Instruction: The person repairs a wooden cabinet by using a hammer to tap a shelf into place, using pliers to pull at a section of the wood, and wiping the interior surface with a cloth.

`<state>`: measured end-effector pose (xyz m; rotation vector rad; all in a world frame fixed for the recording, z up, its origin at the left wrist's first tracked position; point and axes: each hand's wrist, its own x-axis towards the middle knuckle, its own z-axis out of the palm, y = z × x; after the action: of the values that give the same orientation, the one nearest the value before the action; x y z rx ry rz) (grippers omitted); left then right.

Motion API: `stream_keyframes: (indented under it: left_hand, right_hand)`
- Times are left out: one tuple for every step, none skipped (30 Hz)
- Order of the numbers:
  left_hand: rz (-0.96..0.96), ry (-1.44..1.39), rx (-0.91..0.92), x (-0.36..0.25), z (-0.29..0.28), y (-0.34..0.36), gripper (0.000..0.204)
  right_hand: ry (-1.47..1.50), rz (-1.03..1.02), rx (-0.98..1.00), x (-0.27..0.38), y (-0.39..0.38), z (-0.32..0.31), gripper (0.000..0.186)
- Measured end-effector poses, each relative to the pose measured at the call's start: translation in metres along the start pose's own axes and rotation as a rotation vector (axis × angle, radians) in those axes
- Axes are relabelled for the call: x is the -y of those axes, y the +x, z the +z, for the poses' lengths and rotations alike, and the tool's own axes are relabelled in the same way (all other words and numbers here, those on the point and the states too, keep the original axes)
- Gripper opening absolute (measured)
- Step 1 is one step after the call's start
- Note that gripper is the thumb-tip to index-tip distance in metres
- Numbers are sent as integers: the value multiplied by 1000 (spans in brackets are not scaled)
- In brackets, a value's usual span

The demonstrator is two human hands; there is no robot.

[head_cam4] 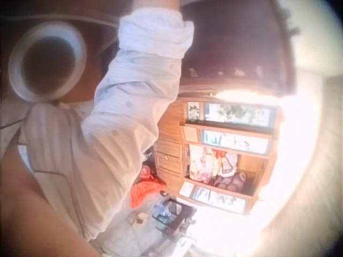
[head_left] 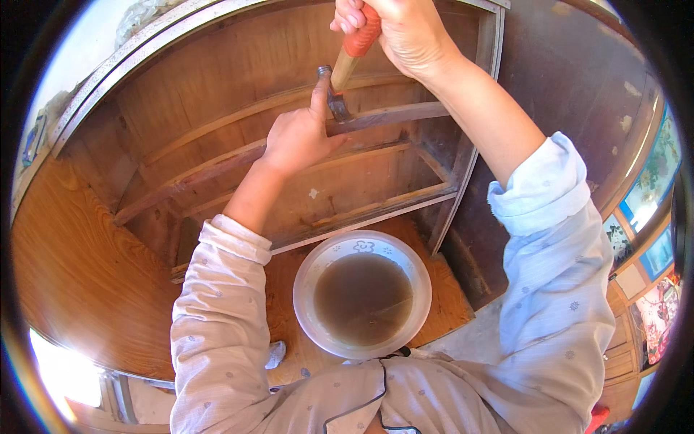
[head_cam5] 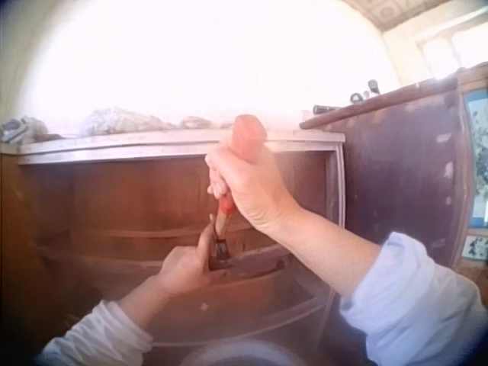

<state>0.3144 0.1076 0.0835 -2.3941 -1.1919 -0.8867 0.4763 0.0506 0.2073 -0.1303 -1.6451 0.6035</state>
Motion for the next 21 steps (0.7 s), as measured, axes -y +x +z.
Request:
stream_keyframes:
  left_hand:
    - [-3, 2, 7, 1, 1, -1, 105]
    - [10, -19, -8, 2, 2, -1, 105]
    - [23, -41, -23, 3, 3, -1, 105]
    - [20, -42, -16, 3, 3, -1, 105]
    - [17, -8, -24, 2, 3, -1, 104]
    - [14, 26, -31, 2, 2, 0, 104]
    - [11, 27, -27, 2, 1, 0, 104]
    - [1, 29, -4, 2, 0, 0, 103]
    - [-10, 32, 20, 2, 0, 0, 102]
    - [-12, 32, 20, 4, 2, 1, 102]
    - [3, 44, 18, 6, 4, 2, 101]
    - [16, 56, 17, 7, 6, 2, 99]
    - [17, 59, 13, 6, 5, 3, 99]
    - [9, 54, 28, 5, 4, 4, 98]
    - [1, 50, 44, 4, 4, 5, 97]
    - [-5, 53, 41, 4, 4, 5, 97]
    - [-4, 74, 39, 5, 6, 6, 97]
    - [-4, 95, 38, 6, 6, 6, 97]
    - [-10, 94, 31, 3, 5, 7, 97]
    - [-19, 127, 74, 2, 4, 7, 97]
    - [-28, 159, 118, 2, 4, 6, 98]
  right_hand:
    - [6, 4, -3, 2, 1, 5, 13]
    - [-58, 8, -44, 5, 2, 8, 15]
    - [-122, 12, -85, 5, 2, 10, 16]
    - [-145, 6, -94, 5, 2, 12, 19]
    - [-144, 12, -97, 7, 2, 13, 19]
    - [-135, 72, -132, 12, 3, 11, 20]
    - [-123, 130, -164, 16, 4, 12, 22]
    - [-139, 103, -129, 14, 3, 9, 24]
    - [-135, 107, -130, 10, 2, 8, 24]
    - [-111, 78, -116, 9, 3, 8, 25]
    - [-86, 50, -102, 7, 3, 8, 25]
    - [-84, 51, -101, 7, 1, 8, 25]
    - [-112, 48, -100, 10, -1, 9, 26]
    - [-140, 45, -100, 13, -3, 10, 26]
    - [-139, 40, -98, 17, -3, 11, 26]
    - [-109, 130, -142, 21, -3, 13, 25]
    - [-92, 175, -159, 22, -6, 14, 25]
    - [-74, 219, -179, 23, -9, 14, 25]
    - [-72, 72, -121, 22, -17, 11, 24]
    - [-65, -74, -60, 18, -23, 11, 23]
    - [-62, -75, -48, 14, -26, 11, 23]
